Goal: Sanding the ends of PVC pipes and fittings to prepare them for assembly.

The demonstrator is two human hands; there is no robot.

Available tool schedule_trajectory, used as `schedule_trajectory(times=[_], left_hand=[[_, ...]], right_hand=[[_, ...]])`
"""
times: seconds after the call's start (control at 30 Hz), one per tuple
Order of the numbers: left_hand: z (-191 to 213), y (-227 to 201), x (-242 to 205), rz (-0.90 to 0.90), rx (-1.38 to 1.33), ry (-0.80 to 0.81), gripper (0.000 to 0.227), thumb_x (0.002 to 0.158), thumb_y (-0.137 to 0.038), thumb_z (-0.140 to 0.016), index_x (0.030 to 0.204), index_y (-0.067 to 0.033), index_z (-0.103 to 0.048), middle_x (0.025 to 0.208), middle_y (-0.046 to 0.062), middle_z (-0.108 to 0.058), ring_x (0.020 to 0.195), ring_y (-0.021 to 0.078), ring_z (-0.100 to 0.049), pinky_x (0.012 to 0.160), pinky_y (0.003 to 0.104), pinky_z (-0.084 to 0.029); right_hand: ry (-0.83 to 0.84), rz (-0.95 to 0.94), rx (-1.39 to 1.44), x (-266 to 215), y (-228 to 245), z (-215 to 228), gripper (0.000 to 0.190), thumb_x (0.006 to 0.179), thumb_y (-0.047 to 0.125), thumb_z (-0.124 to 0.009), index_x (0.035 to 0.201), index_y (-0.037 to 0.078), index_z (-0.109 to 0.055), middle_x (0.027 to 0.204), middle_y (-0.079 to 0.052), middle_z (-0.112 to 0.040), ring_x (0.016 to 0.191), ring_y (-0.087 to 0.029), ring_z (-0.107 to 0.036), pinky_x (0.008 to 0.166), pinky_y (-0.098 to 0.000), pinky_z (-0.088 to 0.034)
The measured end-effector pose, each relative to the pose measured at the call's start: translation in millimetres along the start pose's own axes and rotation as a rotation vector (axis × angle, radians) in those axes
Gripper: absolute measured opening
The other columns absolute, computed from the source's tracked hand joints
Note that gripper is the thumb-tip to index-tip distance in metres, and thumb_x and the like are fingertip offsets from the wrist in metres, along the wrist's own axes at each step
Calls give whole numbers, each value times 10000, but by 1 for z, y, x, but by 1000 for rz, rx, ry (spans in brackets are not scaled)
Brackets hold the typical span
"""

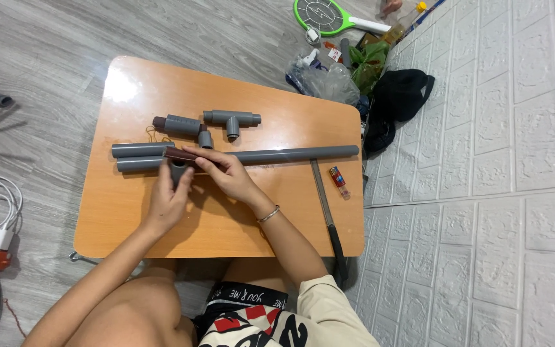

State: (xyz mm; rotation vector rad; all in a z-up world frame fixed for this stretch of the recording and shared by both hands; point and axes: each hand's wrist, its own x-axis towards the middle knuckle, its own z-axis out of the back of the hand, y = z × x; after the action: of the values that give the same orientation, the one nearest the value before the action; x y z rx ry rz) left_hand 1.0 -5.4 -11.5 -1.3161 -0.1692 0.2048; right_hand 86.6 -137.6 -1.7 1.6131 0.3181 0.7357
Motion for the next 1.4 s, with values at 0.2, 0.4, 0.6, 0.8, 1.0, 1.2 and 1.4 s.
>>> schedule_trajectory(times=[0.2, 0.4, 0.6, 0.8, 1.0, 1.2, 1.4], left_hand=[[1, 20, 6, -152, -18, -136, 247, 1047, -169, -525, 1263, -69, -462, 997, 179, -582, 1027, 332, -602, 897, 474, -484], [0, 35, 7, -177, -98, -149, 237, 1058, -151, -517, 1278, -90, -456, 1127, 150, -570, 1170, 336, -568, 985, 478, -467], [2, 25, 7, -219, -108, -179, 266, 1036, -128, -556, 1278, -71, -465, 1036, 169, -577, 966, 283, -616, 888, 465, -511], [0, 18, 7, -237, -79, -145, 303, 997, -129, -604, 1278, -71, -505, 1062, 186, -607, 1056, 335, -629, 917, 490, -490], [0, 30, 6, -162, -36, -49, 276, 938, -127, -651, 1194, -56, -578, 962, 181, -645, 926, 310, -657, 815, 460, -520], [4, 19, 4, -70, -30, -36, 266, 886, -135, -694, 1133, -59, -632, 899, 160, -676, 860, 248, -656, 759, 419, -524], [10, -1, 8, -54, -149, -158, 125, 918, -100, -656, 1029, -53, -624, 825, 84, -643, 814, 143, -559, 739, 359, -499]], right_hand=[[-182, 66, -58, 7, -11, 9, 324, 1059, 89, -484, 1362, 78, -599, 1279, -151, -655, 1144, -225, -646, 973, -375, -543], [-283, 154, -58, 4, -18, 12, 361, 1101, 123, -351, 1417, 58, -513, 1012, -132, -689, 860, -180, -689, 767, -306, -603], [-226, 273, -376, 3, 2, -2, 263, 1021, 157, -527, 1221, 84, -682, 811, -59, -676, 628, -124, -621, 612, -272, -539], [-160, 236, -417, 0, -11, -8, 241, 1003, 180, -578, 1203, 117, -696, 872, -59, -684, 741, -187, -646, 708, -297, -541], [-106, 145, -373, -4, -19, -9, 271, 1036, 189, -524, 1252, 111, -666, 1047, -120, -721, 967, -286, -702, 850, -376, -558], [-54, 63, -290, -2, -15, -8, 278, 1060, 184, -482, 1261, 98, -653, 1079, -140, -726, 1022, -263, -691, 871, -395, -555], [-34, 76, -260, -1, -10, -9, 285, 1065, 183, -467, 1267, 105, -652, 1087, -136, -727, 1024, -259, -688, 871, -403, -557]])
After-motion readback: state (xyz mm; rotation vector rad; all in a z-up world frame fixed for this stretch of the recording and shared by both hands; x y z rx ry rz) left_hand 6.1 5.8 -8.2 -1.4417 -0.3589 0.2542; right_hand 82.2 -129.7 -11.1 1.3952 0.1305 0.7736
